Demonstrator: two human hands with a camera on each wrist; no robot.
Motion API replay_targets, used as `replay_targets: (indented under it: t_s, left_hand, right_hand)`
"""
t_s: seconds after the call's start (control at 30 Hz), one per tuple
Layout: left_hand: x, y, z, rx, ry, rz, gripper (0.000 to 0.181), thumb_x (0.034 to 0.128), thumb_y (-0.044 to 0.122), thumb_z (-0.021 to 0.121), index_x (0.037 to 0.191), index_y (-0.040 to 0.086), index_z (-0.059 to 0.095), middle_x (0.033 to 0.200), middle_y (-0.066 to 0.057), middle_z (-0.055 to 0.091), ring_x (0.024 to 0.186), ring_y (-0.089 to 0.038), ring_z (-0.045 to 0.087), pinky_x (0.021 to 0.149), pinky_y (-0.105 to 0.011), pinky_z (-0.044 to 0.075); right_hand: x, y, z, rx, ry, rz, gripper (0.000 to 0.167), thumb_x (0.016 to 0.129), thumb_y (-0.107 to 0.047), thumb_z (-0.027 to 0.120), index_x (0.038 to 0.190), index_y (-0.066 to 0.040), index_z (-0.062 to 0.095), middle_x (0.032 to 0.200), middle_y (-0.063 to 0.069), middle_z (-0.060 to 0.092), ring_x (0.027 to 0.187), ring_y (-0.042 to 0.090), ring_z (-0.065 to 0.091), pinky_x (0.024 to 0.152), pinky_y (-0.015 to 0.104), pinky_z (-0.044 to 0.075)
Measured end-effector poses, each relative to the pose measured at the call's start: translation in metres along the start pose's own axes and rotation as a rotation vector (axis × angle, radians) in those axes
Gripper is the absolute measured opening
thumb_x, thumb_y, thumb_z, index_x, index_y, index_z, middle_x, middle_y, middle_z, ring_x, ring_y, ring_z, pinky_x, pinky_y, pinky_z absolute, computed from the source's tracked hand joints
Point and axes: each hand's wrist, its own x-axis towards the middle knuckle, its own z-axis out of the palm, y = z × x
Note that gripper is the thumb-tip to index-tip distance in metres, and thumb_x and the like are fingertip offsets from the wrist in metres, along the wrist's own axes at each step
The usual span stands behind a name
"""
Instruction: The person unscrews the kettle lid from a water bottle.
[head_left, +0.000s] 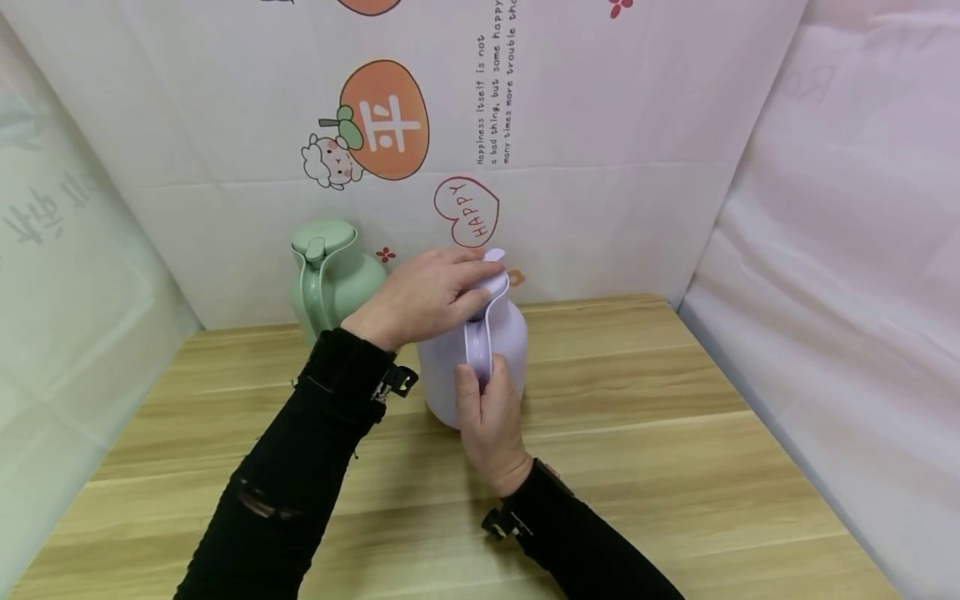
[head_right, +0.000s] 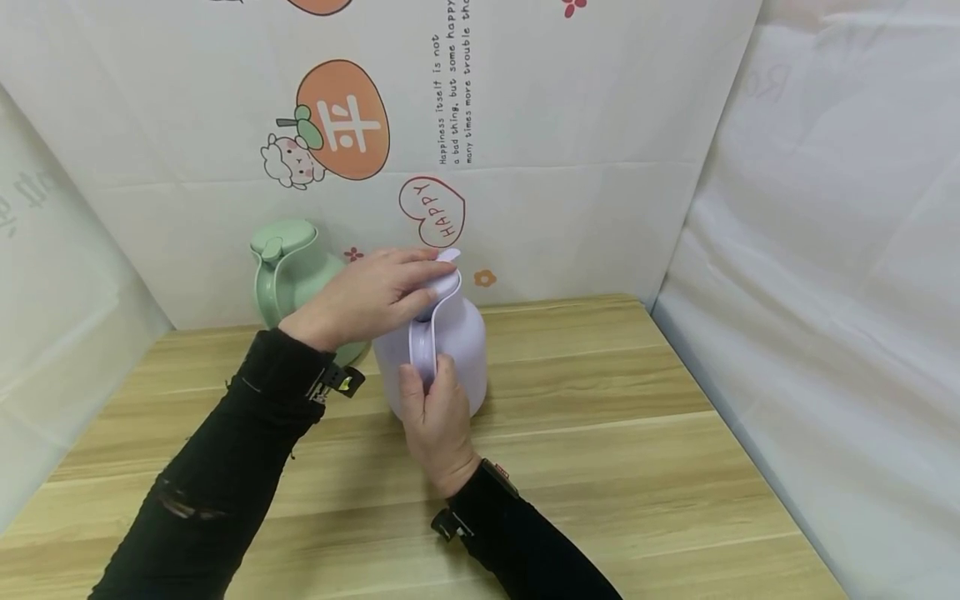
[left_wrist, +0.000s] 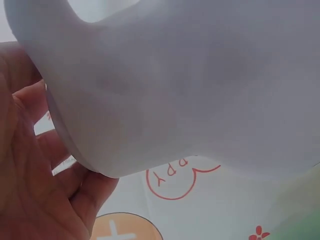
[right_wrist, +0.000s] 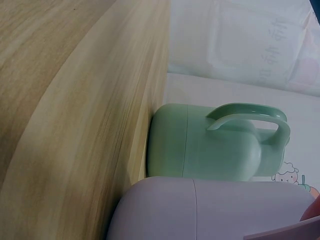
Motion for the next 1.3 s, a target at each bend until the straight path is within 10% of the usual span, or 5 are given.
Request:
replay_targets:
  t_s: [1.3]
  left_hand:
    - [0.007, 0.018, 0.001, 0.171, -0.002, -0.238, 0.048, 0.1028, 0.057, 0.055, 0.137, 0.028, 0.068, 0.137, -0.005, 0.065, 0.120, -0.032, 0.058, 0.098, -0.045, 0.048]
  right_hand:
    - [0.000, 0.000, 0.000, 0.014, -0.016, -0.004, 0.036, 0.111, -0.034, 0.049, 0.106, 0.001, 0.052, 0.086, 0.013, 0.062, 0.076, 0.024, 0.061, 0.065, 0.035, 0.050]
